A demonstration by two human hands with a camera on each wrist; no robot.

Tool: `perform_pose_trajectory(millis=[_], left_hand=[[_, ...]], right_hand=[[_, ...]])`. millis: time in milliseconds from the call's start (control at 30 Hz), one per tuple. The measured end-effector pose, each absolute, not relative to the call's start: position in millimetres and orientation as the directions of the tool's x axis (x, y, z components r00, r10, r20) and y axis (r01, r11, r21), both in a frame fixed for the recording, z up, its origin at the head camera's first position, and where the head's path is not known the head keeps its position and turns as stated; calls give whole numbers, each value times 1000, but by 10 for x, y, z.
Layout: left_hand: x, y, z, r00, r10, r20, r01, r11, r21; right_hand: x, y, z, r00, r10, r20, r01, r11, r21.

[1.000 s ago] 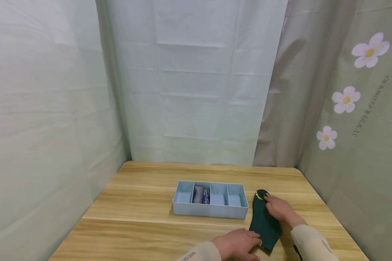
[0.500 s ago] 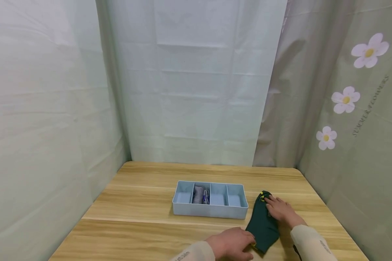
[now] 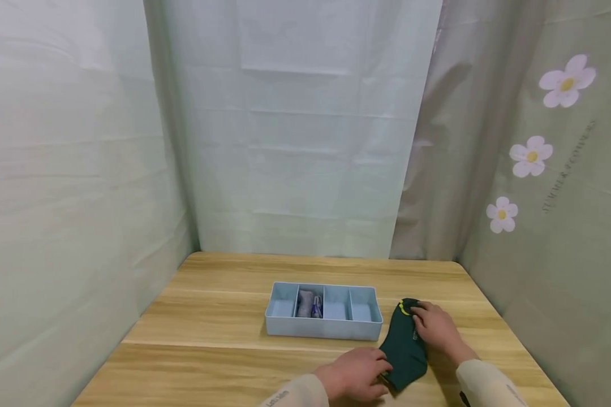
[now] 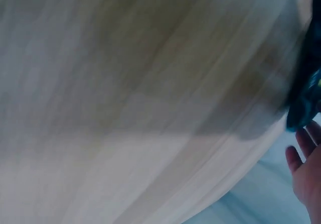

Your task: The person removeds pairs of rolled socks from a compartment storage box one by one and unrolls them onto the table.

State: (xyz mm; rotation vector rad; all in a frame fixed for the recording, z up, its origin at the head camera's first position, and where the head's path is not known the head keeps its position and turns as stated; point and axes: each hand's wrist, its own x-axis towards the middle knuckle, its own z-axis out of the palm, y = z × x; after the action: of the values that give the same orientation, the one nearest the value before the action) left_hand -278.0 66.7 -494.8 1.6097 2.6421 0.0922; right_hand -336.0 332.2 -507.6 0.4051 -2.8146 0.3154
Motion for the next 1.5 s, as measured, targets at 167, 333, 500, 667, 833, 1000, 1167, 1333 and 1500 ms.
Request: perform_pose_trajectory(millis=[167,333,500,667,833,1000,1167,1333,1500], left_hand=[[-2798,581,-4978,-462,886,32,886,460,57],[-2781,585,-4961,-449,893,-3,891,448,79],[-2744,611,-4944,-446,895,21,895,446,12],[-2747,619,-4922,-516,857,5,857,516,-12],[-2769,609,-4921,-608,794,10,793,608,-42],[-2758,592,-4952,-662,745,84,735,667,-124],[-2719,601,-4995,-624,766,152,744,642,-185],[-2654,641,-5041,-552,813,185,771,582,-257],[-2651,641,-5074,-585,793,170,739,607,-291]], right_hand=[[-3389,3123,-5068,-946,-229,228,-277,937,-210],[-3370,3085,-5076,-973,-207,105,-222,961,-165],[-3320,3176,-5009,-974,-213,73,-221,969,-114],[-3235,3295,-4956,-961,-264,84,-266,964,-18],[-3120,3398,-4984,-948,-304,94,-307,951,-18],[-3031,3450,-5019,-937,-331,109,-338,939,-57],[-3008,3512,-5041,-868,-419,266,-439,898,-18],[-3045,3601,-5050,-786,-535,309,-555,831,27],[-3062,3648,-5074,-826,-538,171,-557,825,-97]])
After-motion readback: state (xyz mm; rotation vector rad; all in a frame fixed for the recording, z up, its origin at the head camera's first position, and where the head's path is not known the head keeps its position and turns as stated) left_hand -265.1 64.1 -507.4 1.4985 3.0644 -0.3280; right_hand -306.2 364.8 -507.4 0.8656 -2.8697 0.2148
